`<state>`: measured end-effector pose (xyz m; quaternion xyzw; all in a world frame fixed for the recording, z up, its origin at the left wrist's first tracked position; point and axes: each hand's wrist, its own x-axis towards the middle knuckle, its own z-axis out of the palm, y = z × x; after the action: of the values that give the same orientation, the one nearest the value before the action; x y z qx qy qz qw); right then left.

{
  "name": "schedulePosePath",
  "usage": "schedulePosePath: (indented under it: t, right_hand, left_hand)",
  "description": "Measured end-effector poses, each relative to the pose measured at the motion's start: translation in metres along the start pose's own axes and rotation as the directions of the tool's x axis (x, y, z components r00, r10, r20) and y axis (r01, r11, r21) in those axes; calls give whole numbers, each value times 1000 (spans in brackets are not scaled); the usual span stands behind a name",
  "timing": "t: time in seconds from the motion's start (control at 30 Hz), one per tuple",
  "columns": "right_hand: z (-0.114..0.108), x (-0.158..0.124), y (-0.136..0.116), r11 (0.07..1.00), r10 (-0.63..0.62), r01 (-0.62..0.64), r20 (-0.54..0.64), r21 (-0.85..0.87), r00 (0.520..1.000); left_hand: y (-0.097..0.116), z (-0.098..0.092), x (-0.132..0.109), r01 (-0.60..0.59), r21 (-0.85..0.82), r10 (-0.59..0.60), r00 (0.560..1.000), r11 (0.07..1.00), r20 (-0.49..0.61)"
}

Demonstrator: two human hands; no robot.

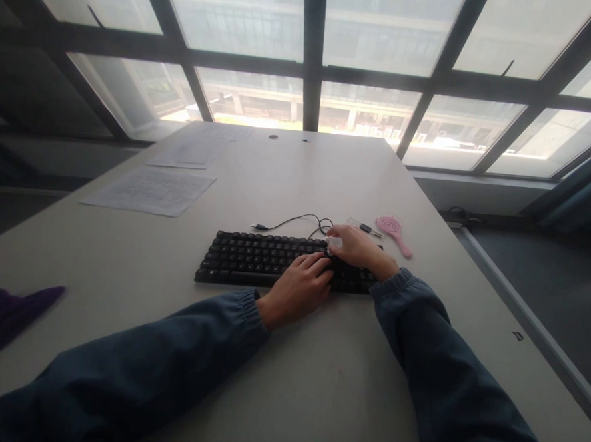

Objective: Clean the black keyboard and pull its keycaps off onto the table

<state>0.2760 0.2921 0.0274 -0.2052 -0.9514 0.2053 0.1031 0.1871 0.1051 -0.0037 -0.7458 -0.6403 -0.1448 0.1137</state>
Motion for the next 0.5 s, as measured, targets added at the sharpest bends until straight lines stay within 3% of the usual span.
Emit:
schedulePosePath:
  t: [0.5]
  right_hand:
    - [16, 2, -10, 971, -76, 37, -158, -237, 984]
  left_hand:
    - [0, 3, 0, 13, -28, -13, 1000, 1000, -9]
